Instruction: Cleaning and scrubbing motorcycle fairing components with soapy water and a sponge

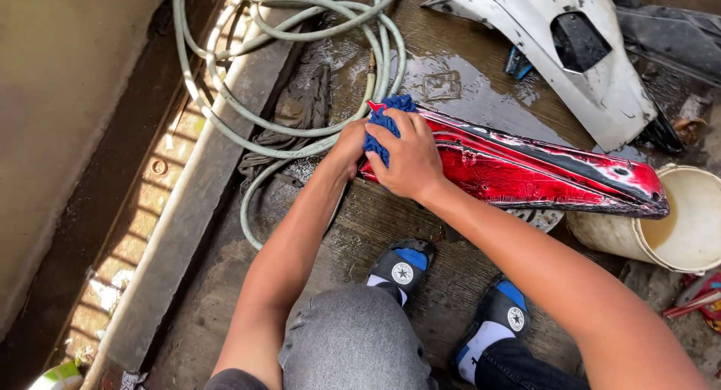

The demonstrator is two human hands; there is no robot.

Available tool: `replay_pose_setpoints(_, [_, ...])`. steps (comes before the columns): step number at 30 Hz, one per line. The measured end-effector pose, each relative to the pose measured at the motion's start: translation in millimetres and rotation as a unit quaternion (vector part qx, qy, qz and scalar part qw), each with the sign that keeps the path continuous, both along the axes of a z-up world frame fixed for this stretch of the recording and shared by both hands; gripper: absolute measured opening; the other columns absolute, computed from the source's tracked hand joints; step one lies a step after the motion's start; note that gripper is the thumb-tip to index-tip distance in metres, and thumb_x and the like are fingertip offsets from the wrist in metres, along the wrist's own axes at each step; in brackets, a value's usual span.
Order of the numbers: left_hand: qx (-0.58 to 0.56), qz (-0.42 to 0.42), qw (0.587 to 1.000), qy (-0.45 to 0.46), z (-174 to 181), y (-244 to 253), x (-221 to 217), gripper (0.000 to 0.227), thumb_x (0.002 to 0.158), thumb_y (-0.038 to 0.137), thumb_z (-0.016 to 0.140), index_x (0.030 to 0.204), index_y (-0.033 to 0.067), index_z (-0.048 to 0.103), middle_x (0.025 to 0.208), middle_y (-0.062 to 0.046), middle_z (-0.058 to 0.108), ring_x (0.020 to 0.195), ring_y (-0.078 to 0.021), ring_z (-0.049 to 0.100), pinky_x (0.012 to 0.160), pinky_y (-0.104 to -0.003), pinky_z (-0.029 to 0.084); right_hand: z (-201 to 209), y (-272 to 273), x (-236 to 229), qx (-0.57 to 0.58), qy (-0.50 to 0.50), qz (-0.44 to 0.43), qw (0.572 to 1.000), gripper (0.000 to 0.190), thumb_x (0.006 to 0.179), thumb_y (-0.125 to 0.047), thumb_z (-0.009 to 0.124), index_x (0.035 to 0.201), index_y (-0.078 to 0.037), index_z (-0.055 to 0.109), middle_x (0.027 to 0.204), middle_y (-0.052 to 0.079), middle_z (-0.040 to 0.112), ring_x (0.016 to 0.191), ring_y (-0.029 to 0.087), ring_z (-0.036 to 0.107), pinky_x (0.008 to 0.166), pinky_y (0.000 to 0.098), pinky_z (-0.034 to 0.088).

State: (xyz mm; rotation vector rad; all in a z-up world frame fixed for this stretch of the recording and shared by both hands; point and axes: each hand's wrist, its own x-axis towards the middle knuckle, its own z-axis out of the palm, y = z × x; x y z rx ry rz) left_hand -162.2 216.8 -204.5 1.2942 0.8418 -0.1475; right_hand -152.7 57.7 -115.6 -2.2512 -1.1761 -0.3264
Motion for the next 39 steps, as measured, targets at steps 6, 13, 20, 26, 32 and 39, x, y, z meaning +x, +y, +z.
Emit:
replay_pose_setpoints(6, [-0.093,0.026,0.995,-0.017,-27,6,8,0.032,0.099,0.024,0.055,0.119,0.0023,0.067,0.081,-0.015,0.063,0.072,-0.0277,0.072,0.061,-0.051,0.063,-7,-55,14,-0.021,-0.014,-0.009,1.0,0.048,0.076,-0.03,0.075,0.124,-0.027,0.072,0.128,0.01,0.057,0.114,0.036,0.057,0.094,0.0494,0.045])
replay_pose_setpoints(13, [-0.117,0.06,0.991,-0.014,7,-17,2,0.03,0.097,0.023,0.058,0.116,0.0024,0.067,0.082,-0.014,0.062,0.071,-0.0258,0.072,0.061,-0.049,0.063,-8,-77,0,0.042,-0.025,-0.141,0.989,0.041,0.08,-0.018,0.075,0.12,-0.019,0.072,0.118,0.014,0.052,0.115,0.042,0.052,0.1,0.0545,0.04])
replay_pose_setpoints(20, [-0.131,0.072,0.987,-0.064,-9,-15,13,0.031,0.094,0.027,0.061,0.118,0.008,0.07,0.086,-0.012,0.062,0.076,-0.0256,0.066,0.067,-0.046,0.058,-19,2,-17,0.049,-0.077,-0.059,0.994,0.043,0.07,-0.023,0.074,0.114,-0.024,0.073,0.119,0.012,0.057,0.118,0.039,0.053,0.101,0.0536,0.042])
replay_pose_setpoints(26, [0.017,0.012,0.978,-0.207,56,-38,1,0.034,0.101,0.026,0.046,0.094,0.0095,0.076,0.084,-0.004,0.063,0.083,-0.0167,0.057,0.071,-0.035,0.051,38,10,27,-0.01,0.004,-0.155,0.988,0.036,0.077,-0.022,0.072,0.113,-0.023,0.077,0.132,0.009,0.052,0.122,0.042,0.044,0.1,0.0588,0.037])
replay_pose_setpoints(32, [0.186,-0.106,0.939,-0.268,84,-34,-10,0.039,0.104,0.022,0.038,0.099,-0.0053,0.065,0.079,-0.01,0.065,0.066,-0.0164,0.053,0.061,-0.034,0.047,88,35,62,-0.136,0.05,-0.193,0.97,0.03,0.085,-0.024,0.071,0.111,-0.015,0.081,0.107,0.015,0.061,0.093,0.035,0.047,0.09,0.0457,0.037])
replay_pose_setpoints(39, [0.206,-0.1,0.916,-0.33,94,-39,-13,0.032,0.101,0.019,0.039,0.091,-0.0036,0.059,0.082,-0.013,0.067,0.069,-0.0221,0.056,0.066,-0.039,0.049,105,51,66,-0.166,0.089,-0.175,0.966,0.036,0.082,-0.013,0.07,0.117,-0.017,0.08,0.105,0.02,0.062,0.086,0.037,0.055,0.08,0.0514,0.045])
